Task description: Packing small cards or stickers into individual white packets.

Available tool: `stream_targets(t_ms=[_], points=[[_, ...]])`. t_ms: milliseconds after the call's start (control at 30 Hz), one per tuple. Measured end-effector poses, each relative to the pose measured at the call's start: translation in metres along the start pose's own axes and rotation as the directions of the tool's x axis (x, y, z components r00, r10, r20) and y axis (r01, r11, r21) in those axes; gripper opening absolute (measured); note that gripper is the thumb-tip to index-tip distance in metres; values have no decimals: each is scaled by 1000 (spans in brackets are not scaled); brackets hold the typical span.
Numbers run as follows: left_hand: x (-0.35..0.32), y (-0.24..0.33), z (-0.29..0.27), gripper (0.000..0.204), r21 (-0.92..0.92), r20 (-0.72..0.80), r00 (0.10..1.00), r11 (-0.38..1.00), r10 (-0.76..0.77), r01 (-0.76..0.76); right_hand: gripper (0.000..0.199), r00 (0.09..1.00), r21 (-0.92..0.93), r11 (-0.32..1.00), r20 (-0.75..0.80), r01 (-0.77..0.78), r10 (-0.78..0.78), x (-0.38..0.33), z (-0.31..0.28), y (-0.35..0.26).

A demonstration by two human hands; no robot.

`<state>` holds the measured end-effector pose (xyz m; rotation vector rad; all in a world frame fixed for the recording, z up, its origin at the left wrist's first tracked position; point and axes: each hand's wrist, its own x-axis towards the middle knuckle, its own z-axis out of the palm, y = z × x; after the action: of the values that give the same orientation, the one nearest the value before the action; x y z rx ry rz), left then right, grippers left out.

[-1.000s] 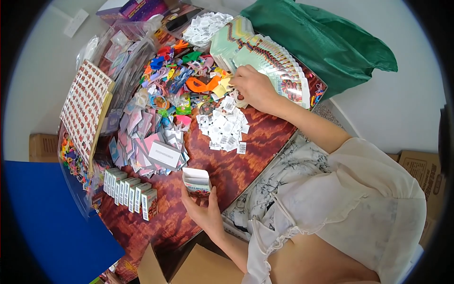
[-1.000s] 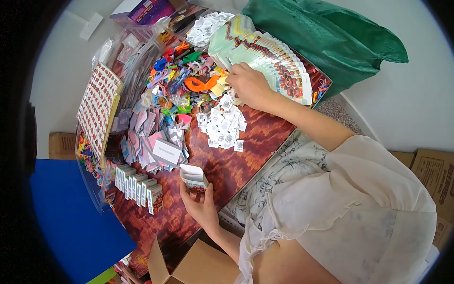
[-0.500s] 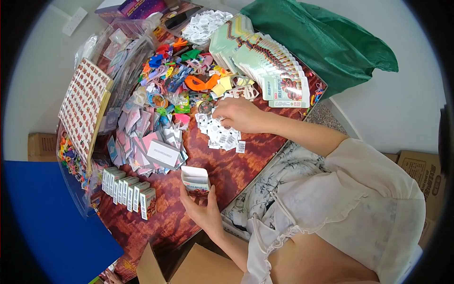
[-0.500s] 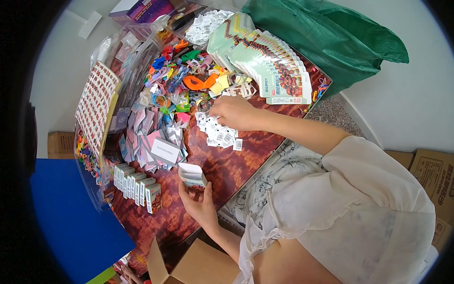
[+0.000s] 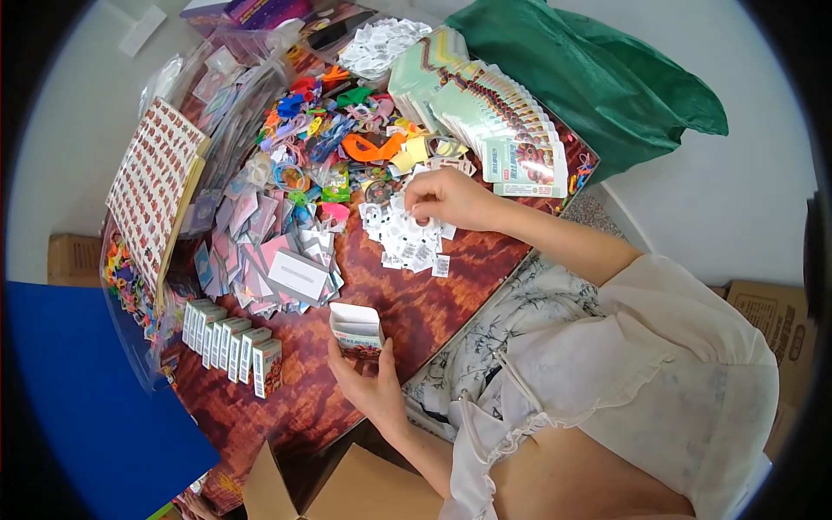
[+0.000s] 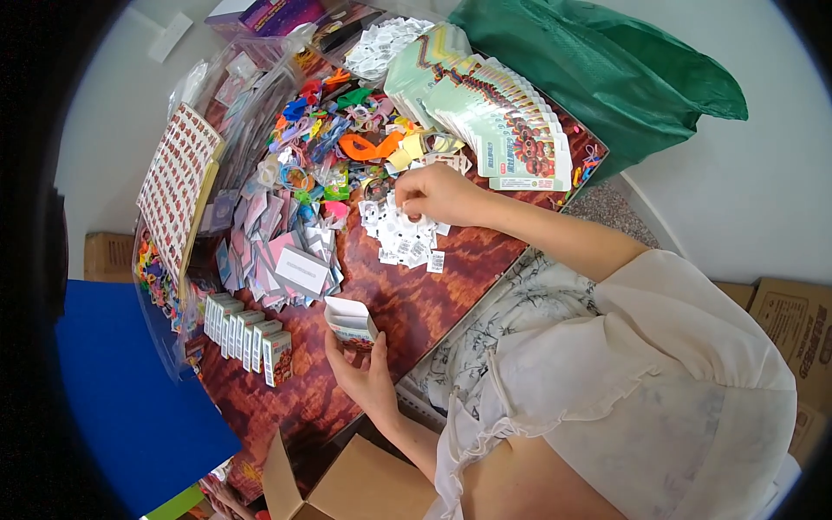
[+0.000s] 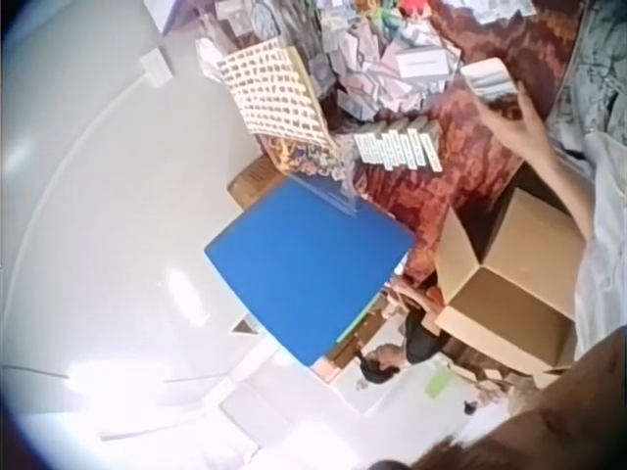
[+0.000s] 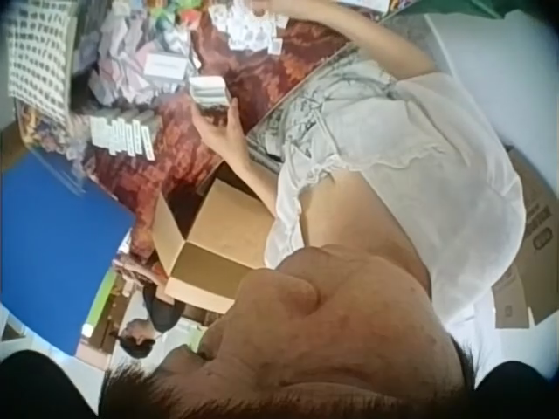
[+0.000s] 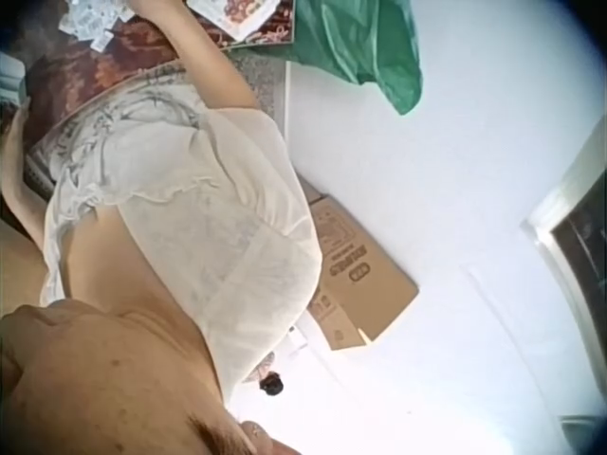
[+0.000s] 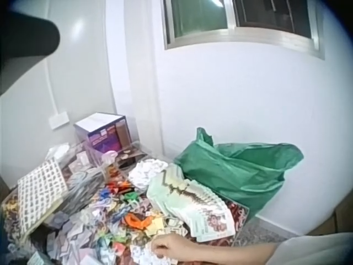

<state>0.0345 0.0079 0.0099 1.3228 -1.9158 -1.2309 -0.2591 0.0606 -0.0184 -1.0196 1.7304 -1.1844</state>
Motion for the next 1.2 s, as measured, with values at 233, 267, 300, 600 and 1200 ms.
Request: stream_targets(t_ms=[233,267,300,600,1200], points=[[0,-3,-1,70,-16,15,1000,1000,18,-18,10,950,-558,787,6,263,-313,-5,13,9],[-1,-4,-1,70,-13,10,1000,1000,17,-17,10,949,-555,788,10,268,-316,-5,13,10],[-2,-3,-1,71,18,16,1000,1000,-7,7,9,946,-549,791,-4,270,-325,-6,12,10],[0,0,6,72,-166,-21,999,985,-42,38,15,988,253,955,-4,153,-157,-16,39,-70],[-3,16,3,72,89,-293,944,987,152,-132,21,756,-218,726,116,652,-644,-28,116,-88]])
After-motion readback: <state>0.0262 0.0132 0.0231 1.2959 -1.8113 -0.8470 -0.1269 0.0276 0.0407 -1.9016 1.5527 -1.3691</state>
